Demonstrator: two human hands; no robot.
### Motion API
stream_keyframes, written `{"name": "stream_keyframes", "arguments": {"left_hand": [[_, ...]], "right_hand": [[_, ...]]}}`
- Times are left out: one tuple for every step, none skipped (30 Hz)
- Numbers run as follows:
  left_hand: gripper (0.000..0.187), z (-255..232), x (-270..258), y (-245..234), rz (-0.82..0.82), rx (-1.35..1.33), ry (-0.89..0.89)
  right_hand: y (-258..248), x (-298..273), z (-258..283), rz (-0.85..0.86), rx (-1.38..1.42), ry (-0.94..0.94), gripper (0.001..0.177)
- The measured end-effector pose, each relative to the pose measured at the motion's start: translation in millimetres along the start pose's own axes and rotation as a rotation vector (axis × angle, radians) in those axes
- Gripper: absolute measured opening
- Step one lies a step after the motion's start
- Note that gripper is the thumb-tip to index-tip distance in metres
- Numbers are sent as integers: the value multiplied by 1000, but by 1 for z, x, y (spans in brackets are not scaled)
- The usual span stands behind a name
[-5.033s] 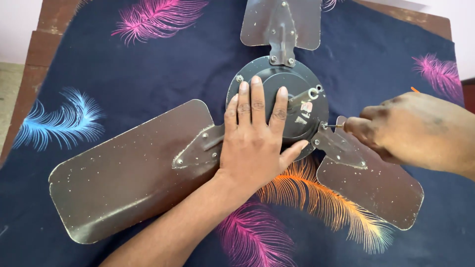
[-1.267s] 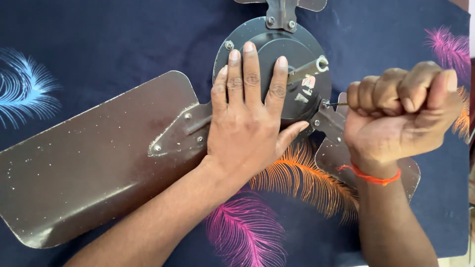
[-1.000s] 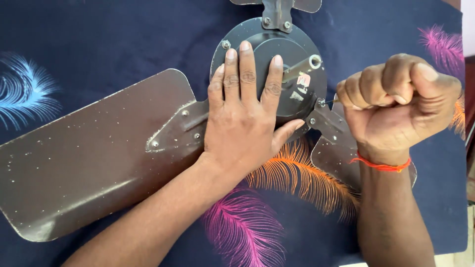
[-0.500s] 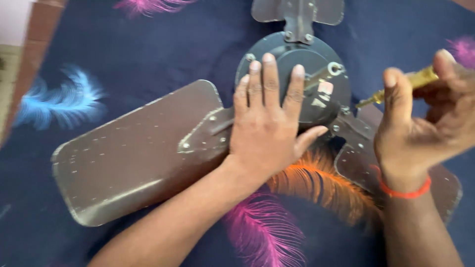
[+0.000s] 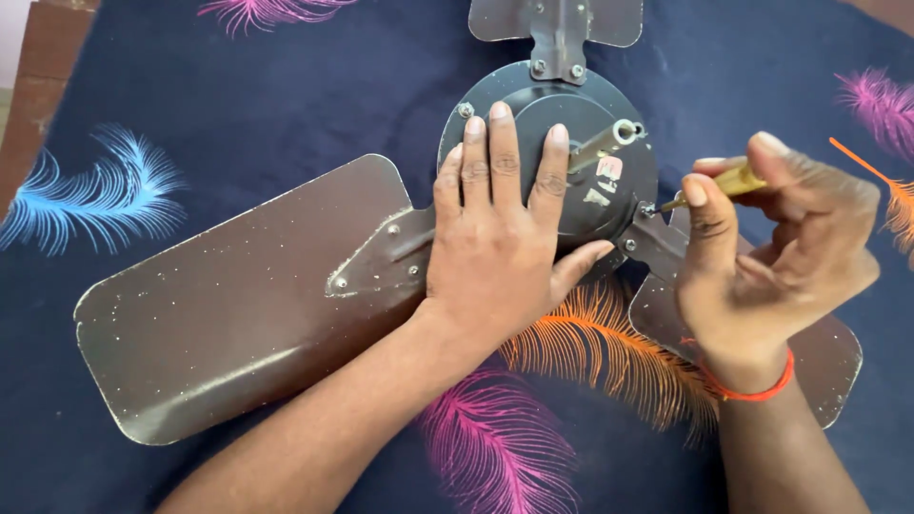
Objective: The person uses a screwdriver to loosen and remove screws securing the fan blades to the motor housing. They detach one blade and set it aside, then continue unscrewing the remaining blades.
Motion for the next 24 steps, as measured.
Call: {"name": "stream_keyframes", "arguments": {"left_hand": [[98,0,0,0,5,-1,2],[98,0,0,-1,10,-2,3],[97,0,1,-1,11,0,3],[98,0,2,0,7,1,1],[98,-1,2,-1,9,4,-3],[99,-1,1,-1,11,8,-8],[99,0,2,-1,9,14,-9],[100,0,2,0,7,19,-11],[101,0,2,0,4,24,-14],[102,0,1,0,-2,14,-7],[103,0,1,0,-10,7,-4],[105,1,1,0,-17,0,-1],[103,2,1,-1,-21,-10,-3],[102,3,1,-2,-26,-20,-5],[100,3,1,-3,-32,-32,-10],[95,2,1,-3,-49,-32,-14],[90,2,1,-3,-64,-33,-20],[85,2,1,-3,-80,-33,-27],[78,1,1,-3,-70,-16,-37],[71,1,1,-2,-60,2,-47],[63,0,3,-2,-52,20,-57],[62,0,4,-2,-51,7,-57],[60,0,3,-2,-45,-5,-58],[59,0,2,-2,-39,-17,-59]], "right_hand": [[-1,3,1,-12,43,25,29],[-1,6,1,-34,99,54,29],[-1,10,0,-45,155,78,32],[0,13,0,-58,211,103,35],[-2,16,1,-58,269,132,39],[-2,18,2,-64,309,166,39],[-3,19,3,-72,343,199,38],[-4,21,2,-85,359,236,32],[0,20,2,-72,365,268,27],[4,19,2,-59,370,300,22],[13,17,2,-18,370,327,18],[16,17,3,39,342,321,16],[20,16,4,91,312,315,14],[22,15,8,158,255,276,15],[23,15,11,227,198,235,18],[23,15,12,271,124,193,23],[23,15,13,316,52,152,29],[24,16,14,361,-20,111,34],[25,17,13,388,-21,64,36],[26,20,10,416,-21,17,38],[27,23,5,442,-21,-32,42],[29,25,1,505,19,-34,46],[32,24,-4,569,62,-32,51],[34,24,-8,633,105,-31,57]]}}
Point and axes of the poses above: each hand's wrist, its own x-axis towards the middle knuckle, its own y-axis out of the palm, z = x × y, the point moved 3 cm from there along x, towards the middle knuckle, and after that the axes turned 12 degrees about -y, right-handed, at the moved point
